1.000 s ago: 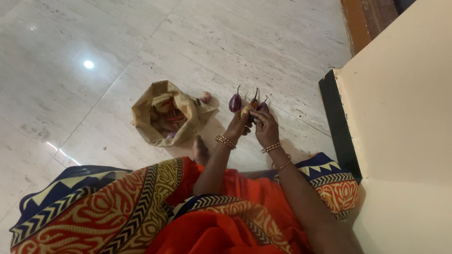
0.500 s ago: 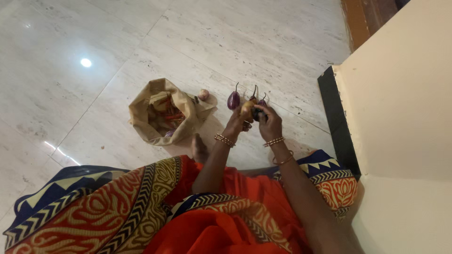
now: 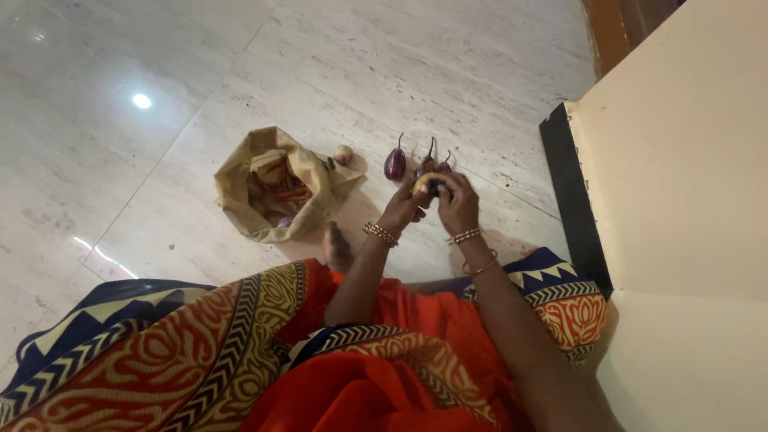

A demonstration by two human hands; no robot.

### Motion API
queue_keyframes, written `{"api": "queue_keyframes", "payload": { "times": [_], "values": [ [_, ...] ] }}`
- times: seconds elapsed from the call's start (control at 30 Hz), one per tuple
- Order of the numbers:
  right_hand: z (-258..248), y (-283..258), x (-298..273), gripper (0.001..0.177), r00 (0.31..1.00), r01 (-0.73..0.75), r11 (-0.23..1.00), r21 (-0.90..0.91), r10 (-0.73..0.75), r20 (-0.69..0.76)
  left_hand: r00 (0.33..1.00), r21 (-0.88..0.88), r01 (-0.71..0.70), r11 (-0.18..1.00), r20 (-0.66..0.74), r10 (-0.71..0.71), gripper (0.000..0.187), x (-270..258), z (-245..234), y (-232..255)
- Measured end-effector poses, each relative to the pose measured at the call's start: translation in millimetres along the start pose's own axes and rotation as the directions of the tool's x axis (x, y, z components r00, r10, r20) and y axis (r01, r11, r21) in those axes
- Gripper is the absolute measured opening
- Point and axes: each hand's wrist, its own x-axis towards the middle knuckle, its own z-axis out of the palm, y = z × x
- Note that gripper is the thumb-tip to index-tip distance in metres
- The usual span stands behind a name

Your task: The person sits on a tiled floor and peels a potato using a small knife. After finishing the potato, the person picks up a small eggplant and begins peeling it as well. A cloth bag and other vegetables are visible nearby.

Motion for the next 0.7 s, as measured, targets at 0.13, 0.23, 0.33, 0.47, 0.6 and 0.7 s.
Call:
{"api": "queue_keyframes", "payload": {
  "times": [0.13,0.23,0.33,0.47,0.6,0.7],
  "values": [
    [-6,9,5,0.03,0.998,-0.069,0.998,-0.008,0.069,-0.013,0.999,-0.025,0.003,1.0,0.053,-0.001,0.057,1,2,-8],
    [-4,13,6,0.028,0.998,-0.07,0.997,-0.024,0.07,-0.009,0.999,-0.066,-0.029,0.997,0.037,0.031,0.055,0,2,-6],
    [4,14,3,0.028,0.995,-0.098,0.995,-0.023,0.098,0.01,0.999,-0.114,-0.033,0.993,-0.006,0.033,0.055,-3,0,6],
    [12,7,-4,0.028,0.998,-0.033,0.996,0.084,0.027,0.063,0.995,-0.231,-0.099,0.968,-0.043,0.091,0.052,-5,-1,13],
    [11,-2,-7,0.03,0.993,-0.014,0.999,0.038,0.01,0.12,0.992,-0.255,-0.128,0.958,-0.036,0.123,0.051,-4,-4,9],
    [9,-4,-4,0.03,0.996,-0.018,0.999,0.048,0.014,0.084,0.996,-0.234,-0.087,0.968,-0.021,0.084,0.053,0,-6,5]
  ]
}}
